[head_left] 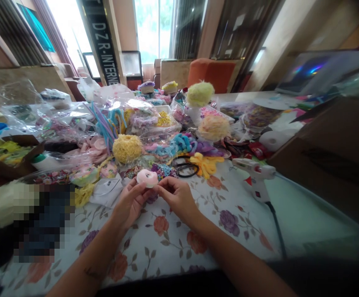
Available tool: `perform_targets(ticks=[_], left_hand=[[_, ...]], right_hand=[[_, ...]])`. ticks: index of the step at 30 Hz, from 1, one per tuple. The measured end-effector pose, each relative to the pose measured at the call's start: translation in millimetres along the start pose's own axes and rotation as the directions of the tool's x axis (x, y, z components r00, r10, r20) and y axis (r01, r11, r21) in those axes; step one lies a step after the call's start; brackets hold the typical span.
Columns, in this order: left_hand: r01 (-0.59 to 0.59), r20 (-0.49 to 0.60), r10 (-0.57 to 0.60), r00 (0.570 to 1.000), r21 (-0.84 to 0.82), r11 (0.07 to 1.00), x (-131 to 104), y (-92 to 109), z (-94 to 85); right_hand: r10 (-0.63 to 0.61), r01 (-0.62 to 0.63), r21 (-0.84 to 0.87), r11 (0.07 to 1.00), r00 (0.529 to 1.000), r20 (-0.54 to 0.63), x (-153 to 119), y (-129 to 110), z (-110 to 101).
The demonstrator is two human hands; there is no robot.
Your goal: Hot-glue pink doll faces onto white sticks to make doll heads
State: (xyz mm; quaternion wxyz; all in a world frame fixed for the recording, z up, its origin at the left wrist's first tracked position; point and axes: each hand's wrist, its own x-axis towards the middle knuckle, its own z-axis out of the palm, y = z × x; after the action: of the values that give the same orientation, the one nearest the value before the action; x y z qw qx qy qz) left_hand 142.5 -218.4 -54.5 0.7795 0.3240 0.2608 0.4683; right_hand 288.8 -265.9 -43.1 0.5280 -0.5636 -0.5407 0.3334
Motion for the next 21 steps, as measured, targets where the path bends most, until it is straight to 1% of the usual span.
perform_targets(ticks=[5, 13, 17, 21], left_hand=[[0.029, 0.024, -0.029, 0.999, -0.02, 0.999, -1.4, 0.2, -0.9], [0.031, 0.073, -0.027, 0.997, -0.052, 0.998, -2.4, 2.0, -1.0], [0.037, 0.068, -0.033, 0.997, -0.057, 0.998, -2.3, 3.0, 0.1], [0.022, 0.05, -0.021, 0.999, -0.019, 1.0, -2.5, 3.7, 0.8]], right_hand=[[0.007, -0.007, 0.014, 1.0, 1.0, 0.001, -0.2, -2.3, -1.1], [-0.009, 0.009, 0.02, 1.0, 1.0, -0.012, 0.1, -1.3, -1.5], [-0.022, 0.023, 0.015, 1.0, 1.0, -0.017, 0.4, -1.0, -2.1], [-0.023, 0.023, 0.005, 1.0, 1.0, -0.013, 0.2, -1.6, -2.2]])
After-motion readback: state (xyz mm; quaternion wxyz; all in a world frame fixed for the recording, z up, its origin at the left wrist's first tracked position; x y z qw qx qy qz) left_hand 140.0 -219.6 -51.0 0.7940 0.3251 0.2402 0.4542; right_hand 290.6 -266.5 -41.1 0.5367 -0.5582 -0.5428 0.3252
